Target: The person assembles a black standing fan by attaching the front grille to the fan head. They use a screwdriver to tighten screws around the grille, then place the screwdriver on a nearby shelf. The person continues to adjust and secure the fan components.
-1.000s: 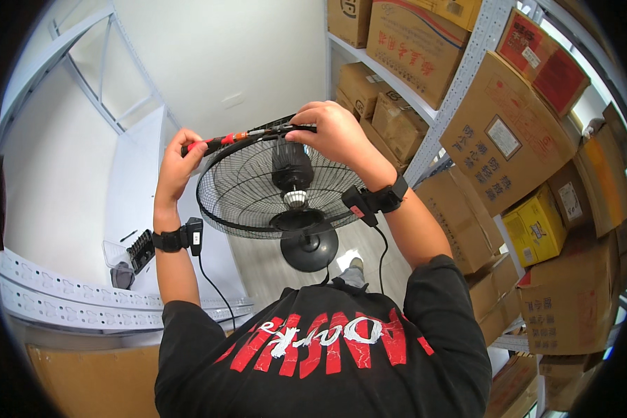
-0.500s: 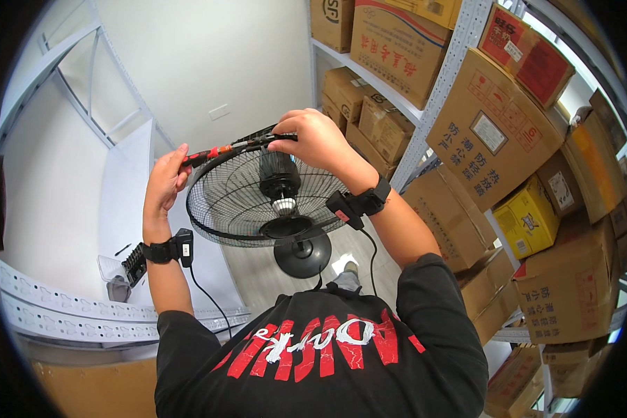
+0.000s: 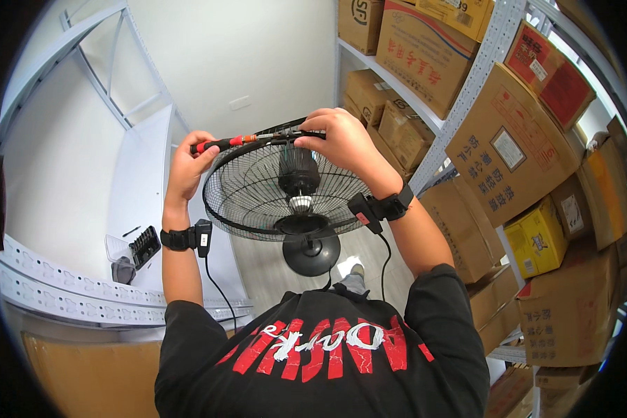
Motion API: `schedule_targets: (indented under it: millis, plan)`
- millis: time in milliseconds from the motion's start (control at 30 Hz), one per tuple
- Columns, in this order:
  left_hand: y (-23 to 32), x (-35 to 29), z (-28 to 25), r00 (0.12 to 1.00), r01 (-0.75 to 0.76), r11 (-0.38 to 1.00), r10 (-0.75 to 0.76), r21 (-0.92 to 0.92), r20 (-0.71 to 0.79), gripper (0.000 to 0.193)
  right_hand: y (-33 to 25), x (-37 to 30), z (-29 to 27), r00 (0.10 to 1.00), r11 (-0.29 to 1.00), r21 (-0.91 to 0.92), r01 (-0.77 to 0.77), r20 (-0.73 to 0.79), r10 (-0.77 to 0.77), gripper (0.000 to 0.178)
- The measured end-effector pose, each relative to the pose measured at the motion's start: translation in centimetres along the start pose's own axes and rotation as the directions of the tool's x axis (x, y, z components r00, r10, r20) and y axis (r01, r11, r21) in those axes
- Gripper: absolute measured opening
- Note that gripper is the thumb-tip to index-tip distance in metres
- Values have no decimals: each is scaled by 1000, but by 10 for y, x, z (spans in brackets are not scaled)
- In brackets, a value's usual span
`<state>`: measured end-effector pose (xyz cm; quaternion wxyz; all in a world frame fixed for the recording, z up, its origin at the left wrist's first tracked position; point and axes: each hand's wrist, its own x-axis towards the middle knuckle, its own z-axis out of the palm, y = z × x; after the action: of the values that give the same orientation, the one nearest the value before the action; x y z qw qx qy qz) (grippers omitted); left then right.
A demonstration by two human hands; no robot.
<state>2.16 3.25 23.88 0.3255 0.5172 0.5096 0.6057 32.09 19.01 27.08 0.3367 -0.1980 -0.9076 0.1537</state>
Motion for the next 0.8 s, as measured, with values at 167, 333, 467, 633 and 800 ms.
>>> schedule_targets:
  millis: [167,333,467,633,800]
  plan:
    - [18,4,0,932,361,920,-359,150,-40,56,0,-2,-2,1000,1000,-5,4,-5,-4,30]
    - [21,3,1,924,376,924,-370,64,-92,59,-5,0,-4,999,1000,-8,-22,23,22,31]
    - [16,4,10,951,280,955,-290,-101,-105,48,1,-1,-3,1000,1000,-8,-13,11,13,31]
    - [-5,6,-6,999,-8,990,15,-142,49,24,3,-1,-3,1000,1000,-8,-4,9,4,30]
    - [-6,3,0,974,-214,971,220,105,-49,14,-1,-1,-5,998,999,7,-38,48,38,30]
